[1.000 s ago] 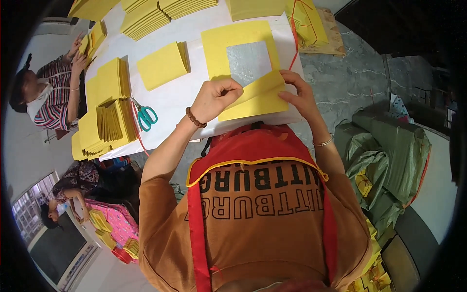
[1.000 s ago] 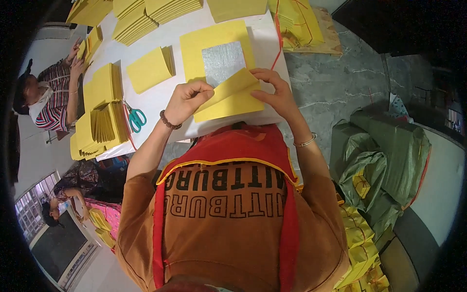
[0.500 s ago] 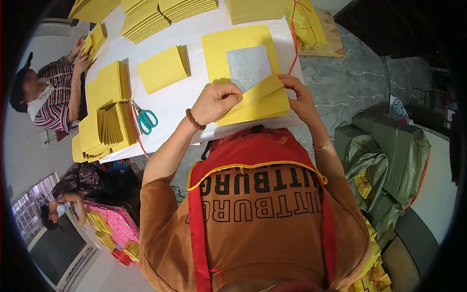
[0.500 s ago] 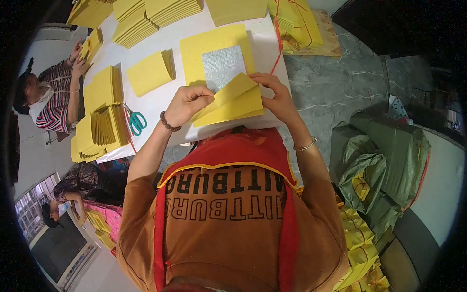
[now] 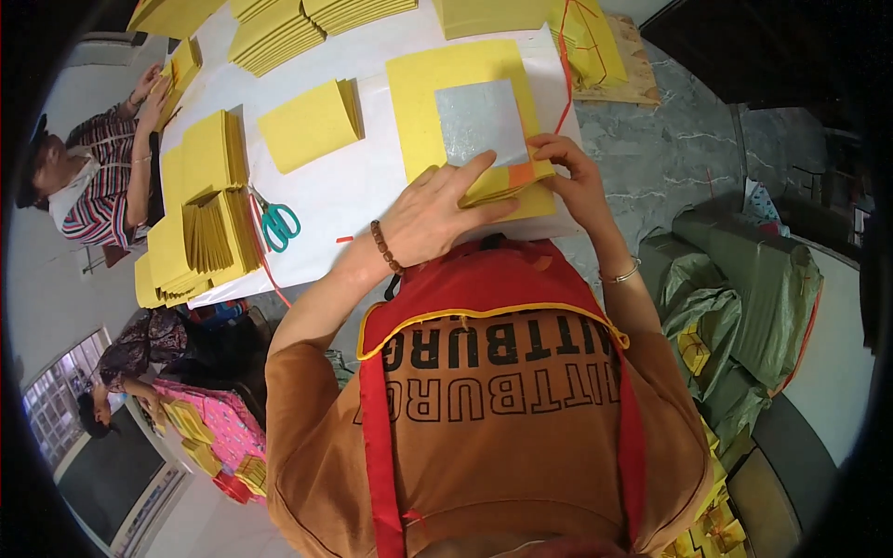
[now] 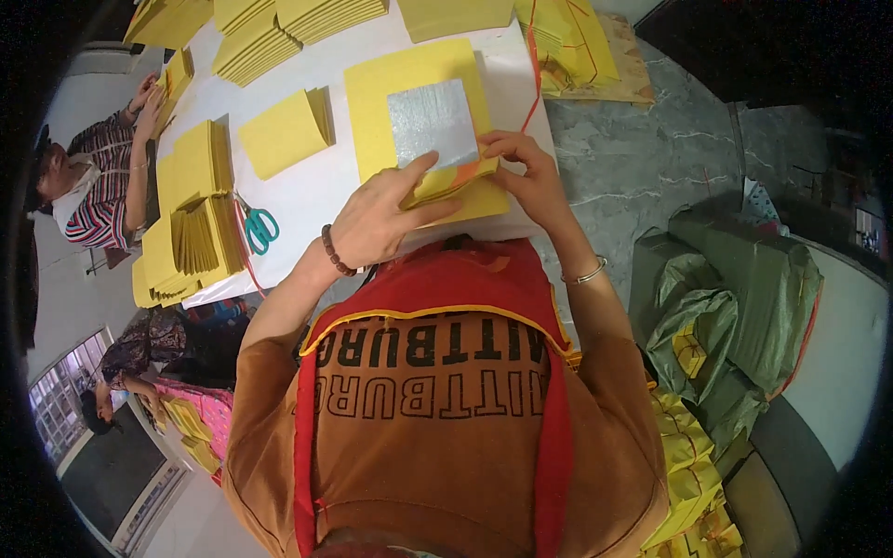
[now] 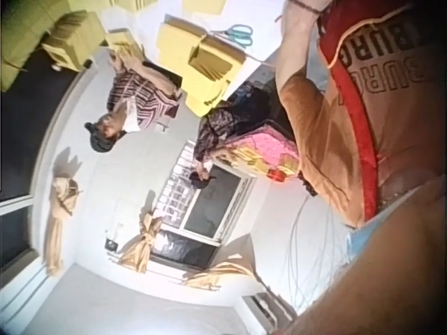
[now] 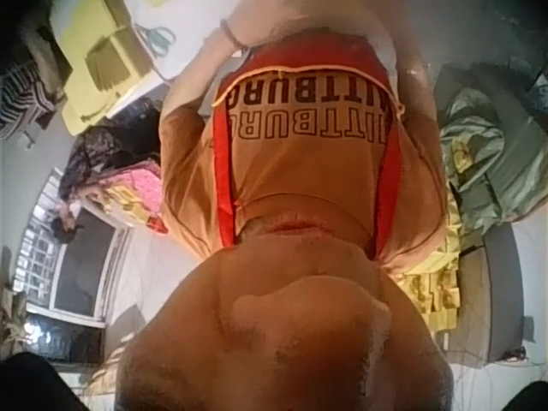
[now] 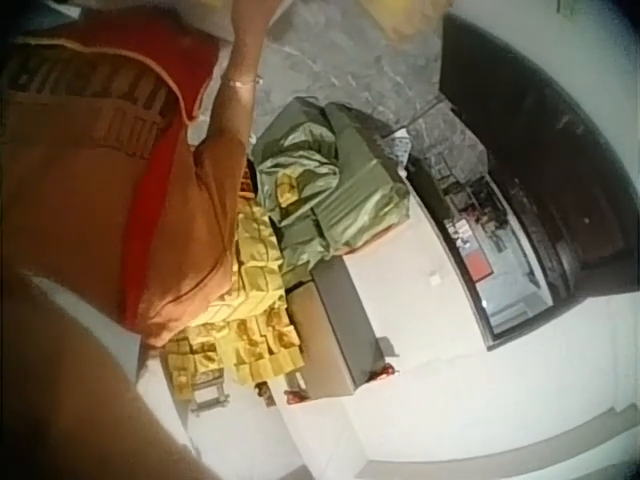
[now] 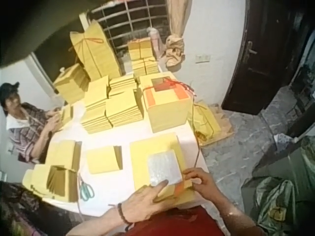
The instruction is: Folding and stacking yellow ritual paper sheets with silver foil centers.
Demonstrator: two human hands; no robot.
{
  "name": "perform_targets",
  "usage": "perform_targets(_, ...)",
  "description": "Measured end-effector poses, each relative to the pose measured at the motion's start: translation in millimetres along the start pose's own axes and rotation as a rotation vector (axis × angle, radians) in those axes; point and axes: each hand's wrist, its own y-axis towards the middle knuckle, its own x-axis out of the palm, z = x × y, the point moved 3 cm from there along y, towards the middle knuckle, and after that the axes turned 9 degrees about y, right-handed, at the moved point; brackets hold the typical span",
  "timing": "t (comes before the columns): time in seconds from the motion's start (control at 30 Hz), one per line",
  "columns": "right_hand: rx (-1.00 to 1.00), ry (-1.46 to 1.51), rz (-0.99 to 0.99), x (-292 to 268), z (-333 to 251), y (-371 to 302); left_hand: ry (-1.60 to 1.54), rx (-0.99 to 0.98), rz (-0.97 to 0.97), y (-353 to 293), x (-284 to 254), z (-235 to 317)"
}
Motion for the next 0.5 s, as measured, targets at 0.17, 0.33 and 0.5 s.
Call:
perform_targets(0.17, -0.001, 0.017, -0.003, 0, 2, 1, 0.047, 0.019, -0.003, -2, 1, 5)
perform_targets(0.33, 0.136, 0.040, 0.034, 1, -2, 6, -0.053, 0.002, -0.036, 0, 0, -2)
perform_targets(0.5, 0.198, 0.133, 0.032, -4, 3, 8, -0.202, 0.026, 0.022, 0, 0, -14)
